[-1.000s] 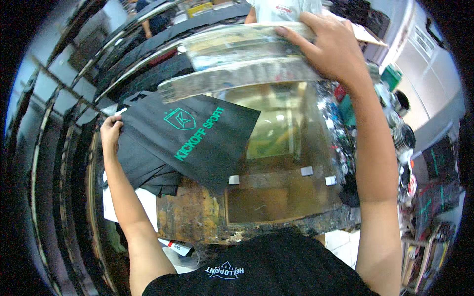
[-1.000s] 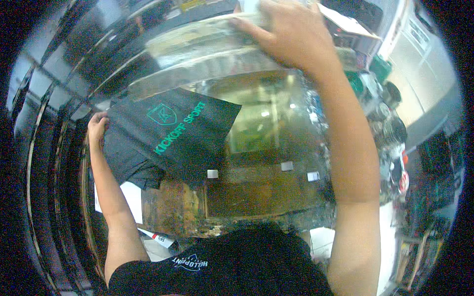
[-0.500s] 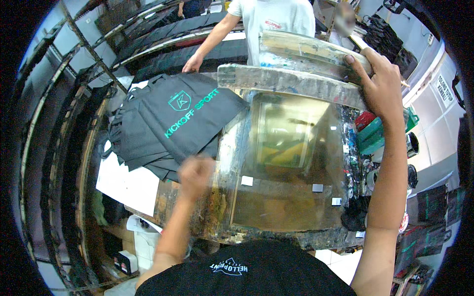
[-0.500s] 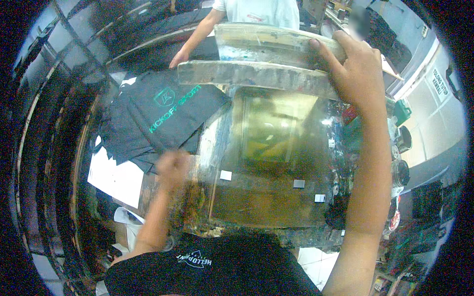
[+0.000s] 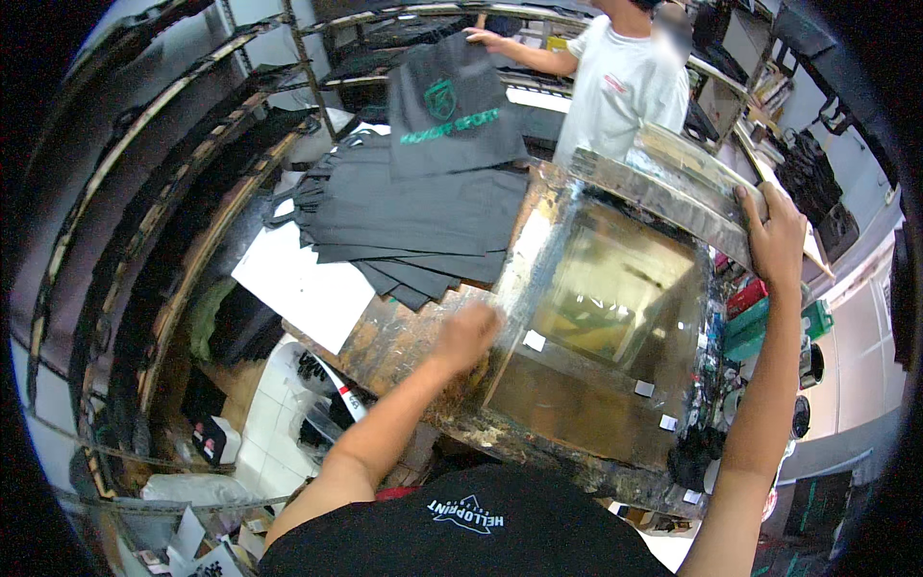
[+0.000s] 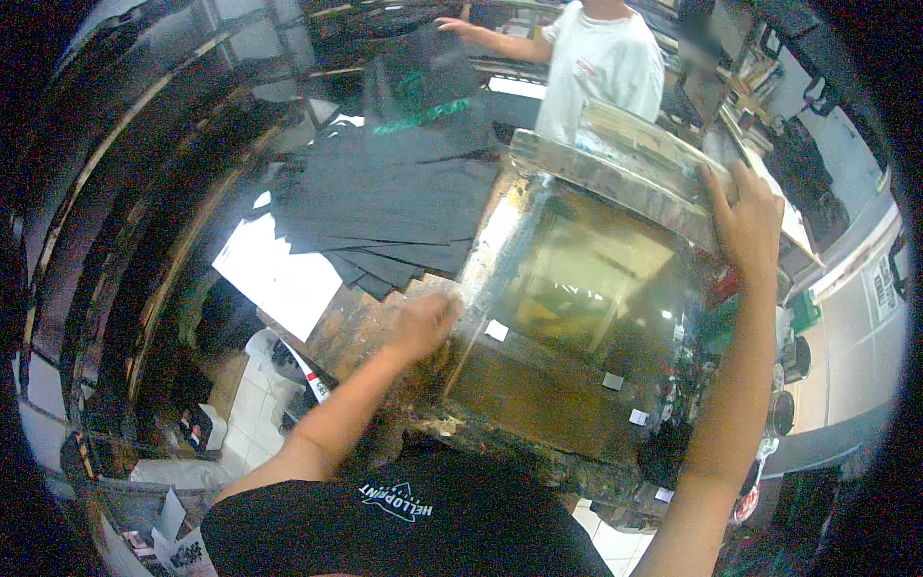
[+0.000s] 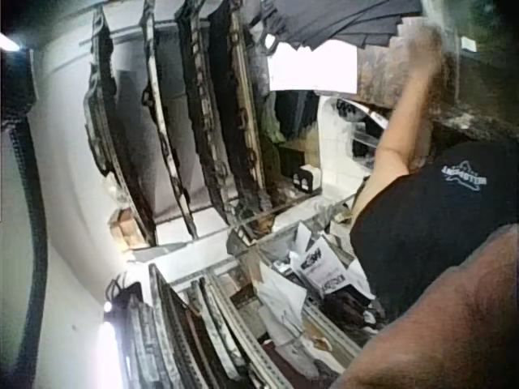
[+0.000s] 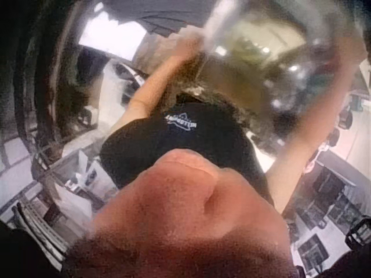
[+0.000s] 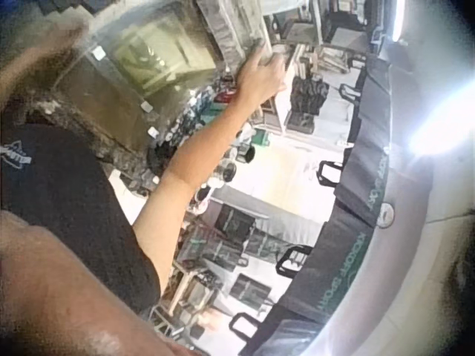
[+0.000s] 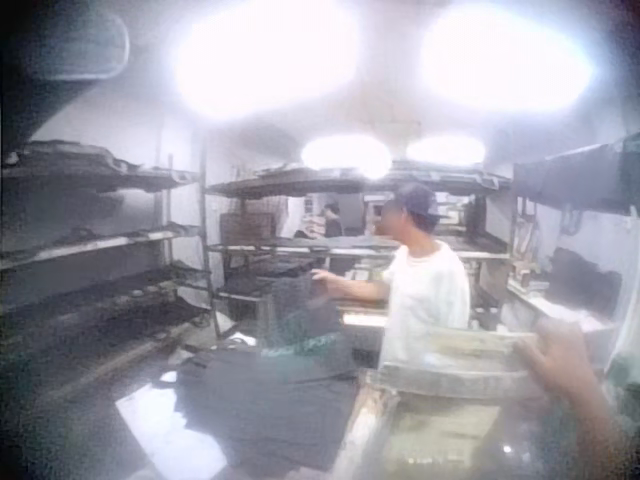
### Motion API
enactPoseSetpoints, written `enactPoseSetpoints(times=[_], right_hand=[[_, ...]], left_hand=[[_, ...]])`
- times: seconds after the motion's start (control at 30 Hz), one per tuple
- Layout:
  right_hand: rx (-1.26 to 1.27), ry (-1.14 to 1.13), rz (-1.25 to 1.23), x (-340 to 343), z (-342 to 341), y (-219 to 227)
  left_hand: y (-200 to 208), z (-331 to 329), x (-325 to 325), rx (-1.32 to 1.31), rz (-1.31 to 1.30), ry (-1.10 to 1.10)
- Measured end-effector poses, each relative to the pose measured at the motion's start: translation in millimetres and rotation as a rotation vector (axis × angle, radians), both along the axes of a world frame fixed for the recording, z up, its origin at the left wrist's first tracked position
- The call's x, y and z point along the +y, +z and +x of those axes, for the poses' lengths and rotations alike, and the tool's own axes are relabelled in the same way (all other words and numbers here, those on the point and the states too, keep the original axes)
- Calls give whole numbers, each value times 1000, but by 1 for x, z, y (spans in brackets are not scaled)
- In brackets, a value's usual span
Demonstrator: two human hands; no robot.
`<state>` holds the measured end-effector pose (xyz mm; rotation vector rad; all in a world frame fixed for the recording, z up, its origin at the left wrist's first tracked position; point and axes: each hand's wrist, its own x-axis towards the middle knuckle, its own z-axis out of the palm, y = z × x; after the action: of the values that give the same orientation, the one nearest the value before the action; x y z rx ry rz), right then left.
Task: The person performs screen printing on black tote bags by placing a bag on the printing plate, lowering the screen frame over it, and applying green ink across the stencil with a squeegee before lifting the frame and moving the bag.
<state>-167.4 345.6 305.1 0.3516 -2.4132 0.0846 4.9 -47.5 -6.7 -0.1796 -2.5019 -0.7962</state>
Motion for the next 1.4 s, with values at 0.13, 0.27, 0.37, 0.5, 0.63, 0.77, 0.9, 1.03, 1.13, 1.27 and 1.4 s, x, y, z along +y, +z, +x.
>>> enactPoseSetpoints(times=[0.13, 0.27, 0.37, 0.5, 0.63, 0.77, 0.9, 1.03, 1.13, 1.27, 1.4], right_hand=[[-34, -6, -14, -11, 9, 0], [-1, 1, -22, -3, 9, -1], [4, -11, -29, -2, 5, -6], [27, 15, -37, 3, 4, -10], [99, 68, -25, -3, 4, -12], [230, 75, 12, 20, -11, -20], [113, 85, -31, 4, 6, -11], [67, 80, -64, -5, 12, -8], [136, 119, -74, -2, 18, -8], [95, 116, -92, -8, 19, -7], [94, 49, -31, -2, 14, -10]], left_hand=[[22, -58, -99, -91, -236, 235], [24, -85, -135, -450, -545, 404], [-8, -77, -149, -529, -459, 439], [-32, -74, -136, -209, -446, 521], [-27, -66, -135, -81, -447, 497], [-10, -73, -122, -179, -430, 438], [17, -79, -139, -378, -428, 295], [24, -78, -156, -386, -351, 300], [29, -86, -143, -434, -277, 272], [28, -78, -152, -467, -301, 271], [30, -86, -126, -536, -325, 249]])
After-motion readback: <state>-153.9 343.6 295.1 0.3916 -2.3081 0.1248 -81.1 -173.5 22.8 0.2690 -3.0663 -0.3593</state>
